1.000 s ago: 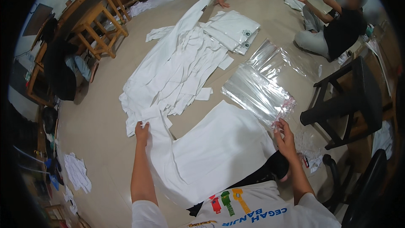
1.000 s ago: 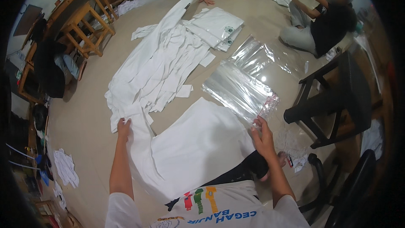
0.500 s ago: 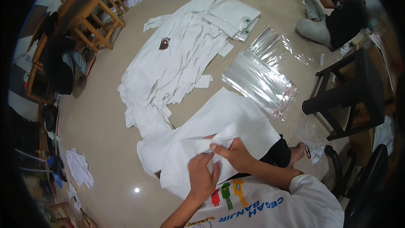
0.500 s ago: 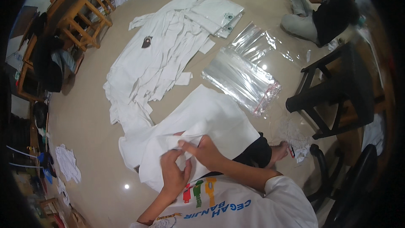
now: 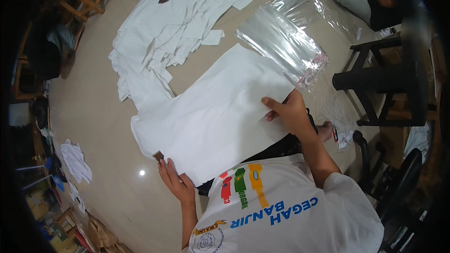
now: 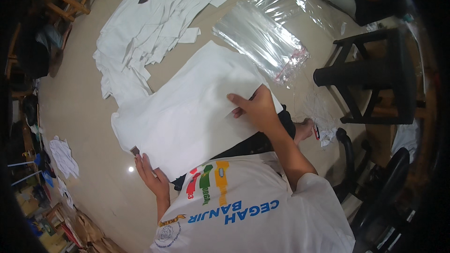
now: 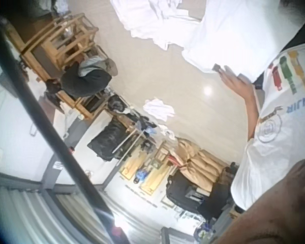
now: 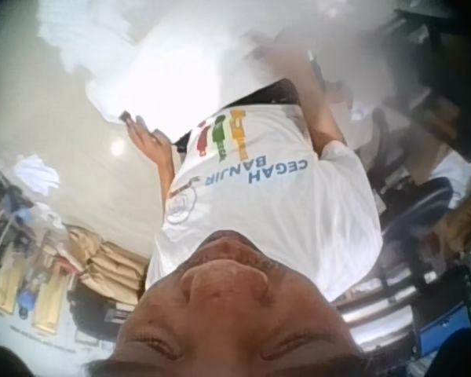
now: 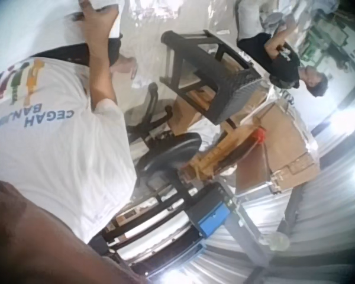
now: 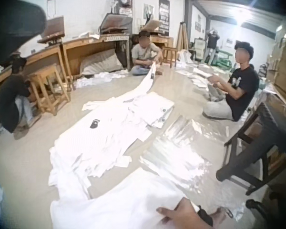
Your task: The person folds white t-shirts and places them into clear plastic bags. They smooth the shirts, fold them neatly, and seal the bags before setting them aside.
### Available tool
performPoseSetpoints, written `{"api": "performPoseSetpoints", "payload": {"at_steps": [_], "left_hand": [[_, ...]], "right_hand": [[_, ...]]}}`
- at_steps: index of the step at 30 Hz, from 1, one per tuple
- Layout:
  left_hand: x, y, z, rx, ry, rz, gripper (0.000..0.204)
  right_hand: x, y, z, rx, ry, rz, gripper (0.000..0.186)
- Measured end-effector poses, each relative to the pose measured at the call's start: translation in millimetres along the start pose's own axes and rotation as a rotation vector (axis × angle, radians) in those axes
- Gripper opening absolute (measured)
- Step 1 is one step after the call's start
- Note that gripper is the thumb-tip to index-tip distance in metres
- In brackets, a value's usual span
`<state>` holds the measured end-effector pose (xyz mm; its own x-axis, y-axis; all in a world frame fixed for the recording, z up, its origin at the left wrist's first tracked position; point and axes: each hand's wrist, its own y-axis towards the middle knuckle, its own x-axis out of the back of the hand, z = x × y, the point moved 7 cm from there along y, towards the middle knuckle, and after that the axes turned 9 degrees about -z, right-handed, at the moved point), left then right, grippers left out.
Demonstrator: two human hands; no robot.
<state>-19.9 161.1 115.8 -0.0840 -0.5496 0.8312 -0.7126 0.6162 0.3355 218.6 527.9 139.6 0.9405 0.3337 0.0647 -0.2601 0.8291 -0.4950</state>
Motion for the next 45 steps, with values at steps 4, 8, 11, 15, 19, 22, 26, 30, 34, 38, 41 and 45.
{"api": "performPoseSetpoints", "payload": {"at_steps": [4,8,11,15,19,22,26,30,34,38,41,45], "left_hand": [[13,-8,-3,-0.128,0.022,-0.039,0.056],[19,-35,-6,-0.285,0.026,0.030,0.052],[8,-47,2,-0.192,-0.035,0.039,0.052],[5,-40,7,-0.102,-0.006,0.061,0.056],[8,-40,10,-0.123,0.014,0.120,0.061],[7,-37,13,-0.124,0.028,0.154,0.064],[11,-36,22,-0.159,0.087,0.175,0.069],[13,-41,24,-0.156,0.077,0.160,0.073],[5,-55,41,-0.134,0.048,0.161,0.074],[4,-62,62,-0.069,0.038,0.107,0.073],[8,-60,61,0.025,-0.036,0.062,0.073],[-2,-76,65,0.021,0.003,0.106,0.073]], "right_hand": [[26,-3,0,0.049,0.122,-0.139,0.031],[65,-9,-16,-0.021,0.051,-0.217,0.034],[82,-6,-40,-0.082,0.060,-0.222,0.037],[87,6,-58,-0.089,0.084,-0.150,0.039],[85,28,-58,-0.205,0.039,-0.088,0.039],[82,38,-56,-0.204,0.023,-0.062,0.034],[79,26,-27,-0.022,0.025,-0.169,0.026],[99,23,-31,0.020,-0.044,-0.125,0.022],[97,32,-62,0.024,-0.090,-0.132,0.023],[103,27,-53,-0.006,-0.100,-0.162,0.024],[100,17,-28,0.031,-0.040,-0.131,0.023],[104,20,-24,0.077,-0.198,-0.177,0.023]]}}
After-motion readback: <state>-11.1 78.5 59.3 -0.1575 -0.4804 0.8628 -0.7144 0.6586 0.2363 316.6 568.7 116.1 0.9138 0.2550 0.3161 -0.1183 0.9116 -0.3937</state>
